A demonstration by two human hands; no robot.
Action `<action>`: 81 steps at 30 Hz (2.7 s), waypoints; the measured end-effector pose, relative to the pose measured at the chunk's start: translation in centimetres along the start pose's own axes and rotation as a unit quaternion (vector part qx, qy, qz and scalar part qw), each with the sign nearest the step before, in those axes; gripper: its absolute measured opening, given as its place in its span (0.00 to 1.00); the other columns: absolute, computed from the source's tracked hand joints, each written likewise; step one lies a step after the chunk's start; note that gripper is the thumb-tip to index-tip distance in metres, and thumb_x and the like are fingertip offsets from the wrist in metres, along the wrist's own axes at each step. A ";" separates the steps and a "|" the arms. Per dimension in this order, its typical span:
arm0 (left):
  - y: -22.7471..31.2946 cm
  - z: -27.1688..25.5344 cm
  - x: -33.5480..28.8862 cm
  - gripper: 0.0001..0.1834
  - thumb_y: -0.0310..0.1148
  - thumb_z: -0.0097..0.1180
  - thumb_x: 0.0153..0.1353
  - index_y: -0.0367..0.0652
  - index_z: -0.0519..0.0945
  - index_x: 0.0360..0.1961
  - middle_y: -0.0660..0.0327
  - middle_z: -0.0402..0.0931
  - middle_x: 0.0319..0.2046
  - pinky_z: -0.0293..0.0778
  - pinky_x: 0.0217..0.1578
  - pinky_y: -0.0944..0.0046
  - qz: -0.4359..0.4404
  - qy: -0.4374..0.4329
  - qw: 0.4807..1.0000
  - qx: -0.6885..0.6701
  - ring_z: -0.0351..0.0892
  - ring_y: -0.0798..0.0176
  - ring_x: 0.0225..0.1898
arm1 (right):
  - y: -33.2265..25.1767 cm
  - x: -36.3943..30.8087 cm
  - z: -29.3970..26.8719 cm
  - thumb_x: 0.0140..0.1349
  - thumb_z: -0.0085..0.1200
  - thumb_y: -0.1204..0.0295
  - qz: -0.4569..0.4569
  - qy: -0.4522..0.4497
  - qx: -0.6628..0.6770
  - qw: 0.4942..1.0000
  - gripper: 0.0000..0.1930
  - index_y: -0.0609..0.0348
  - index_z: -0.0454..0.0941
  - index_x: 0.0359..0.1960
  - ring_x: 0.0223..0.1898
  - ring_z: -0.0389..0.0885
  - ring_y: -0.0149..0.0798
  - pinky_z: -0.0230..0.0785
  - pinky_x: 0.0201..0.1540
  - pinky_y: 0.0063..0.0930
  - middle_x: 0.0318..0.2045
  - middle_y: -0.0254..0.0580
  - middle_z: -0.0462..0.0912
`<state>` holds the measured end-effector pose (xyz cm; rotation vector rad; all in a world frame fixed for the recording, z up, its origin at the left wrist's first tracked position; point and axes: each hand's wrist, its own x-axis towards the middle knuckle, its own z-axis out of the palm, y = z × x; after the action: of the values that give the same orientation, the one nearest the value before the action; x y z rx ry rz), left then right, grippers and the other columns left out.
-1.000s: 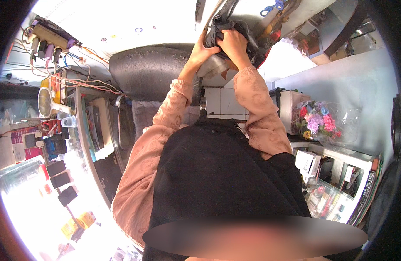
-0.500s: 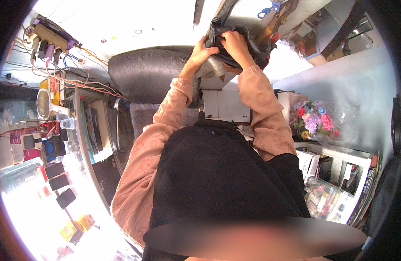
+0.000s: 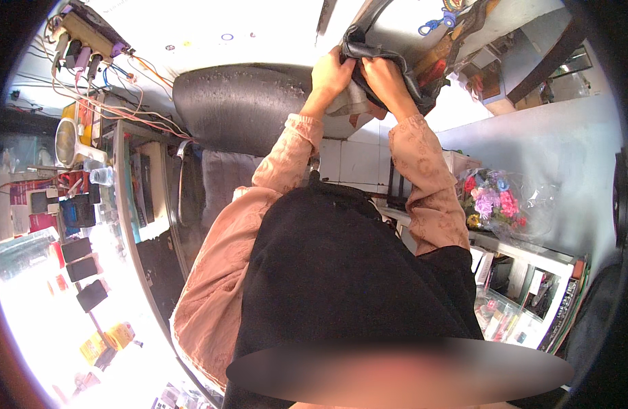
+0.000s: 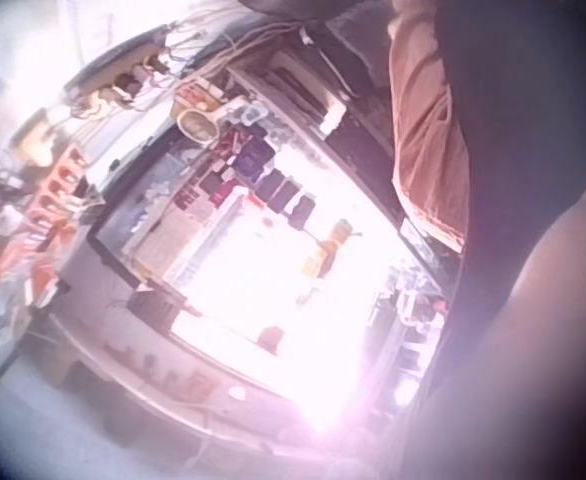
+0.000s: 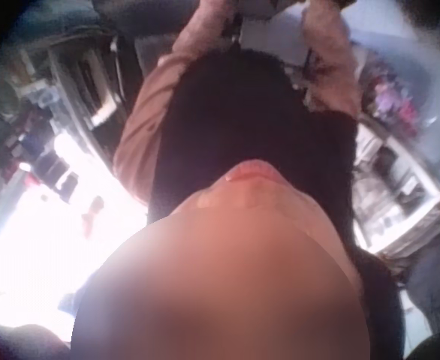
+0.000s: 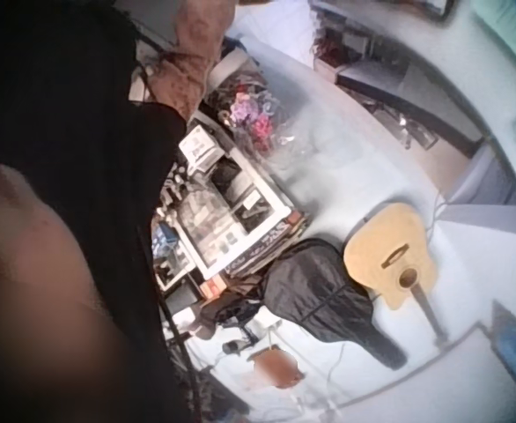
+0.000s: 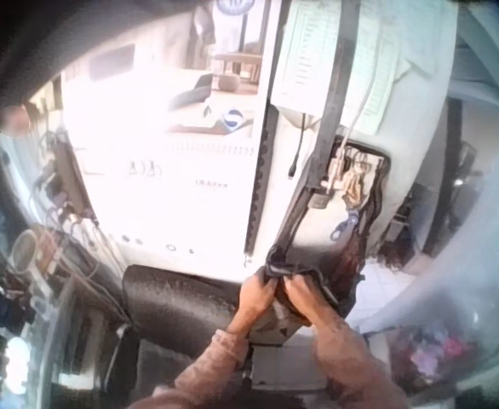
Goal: The person retrieves a red stapler and a small white box from a bag, places them on a desk, then wipes the top of a glass display cabinet with a cloth. The person also moves a few items on the cabinet top while cleaning.
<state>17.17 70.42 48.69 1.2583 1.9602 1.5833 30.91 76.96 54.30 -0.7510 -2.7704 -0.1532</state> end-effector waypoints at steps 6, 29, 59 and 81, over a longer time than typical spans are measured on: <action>0.2 0.4 1.6 0.18 0.40 0.61 0.56 0.37 0.84 0.42 0.41 0.84 0.33 0.80 0.43 0.44 0.034 0.003 0.994 0.107 0.85 0.35 0.40 | -0.2 -0.1 0.3 0.63 0.52 0.80 -0.014 0.046 -0.085 0.995 0.08 0.70 0.83 0.38 0.33 0.90 0.54 0.84 0.34 0.41 0.32 0.61 0.86; -1.7 -1.7 2.6 0.24 0.46 0.64 0.58 0.38 0.82 0.49 0.41 0.85 0.40 0.79 0.48 0.46 0.028 -0.026 0.994 0.099 0.85 0.37 0.45 | 1.6 -2.4 -7.7 0.64 0.64 0.77 0.136 0.117 0.425 0.887 0.11 0.65 0.83 0.46 0.34 0.90 0.30 0.79 0.34 0.24 0.31 0.41 0.88; 1.1 -5.9 -7.0 0.15 0.29 0.69 0.65 0.38 0.86 0.52 0.61 0.87 0.44 0.79 0.44 0.70 -0.025 -0.083 0.947 -0.310 0.83 0.72 0.42 | -0.5 -10.0 -3.9 0.74 0.55 0.67 0.180 0.295 0.784 0.516 0.13 0.67 0.75 0.49 0.41 0.90 0.46 0.85 0.47 0.37 0.41 0.56 0.87; 2.9 -7.6 -8.9 0.26 0.23 0.66 0.64 0.38 0.78 0.64 0.55 0.87 0.49 0.77 0.48 0.70 0.074 -0.081 0.927 -0.360 0.84 0.70 0.47 | -4.2 -12.6 -6.5 0.72 0.55 0.73 0.154 0.287 0.745 0.582 0.15 0.66 0.75 0.57 0.47 0.87 0.45 0.83 0.54 0.42 0.54 0.55 0.82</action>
<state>17.98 58.75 51.47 1.1708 1.0264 1.9342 40.71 66.23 56.85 -0.4325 -1.2230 1.4833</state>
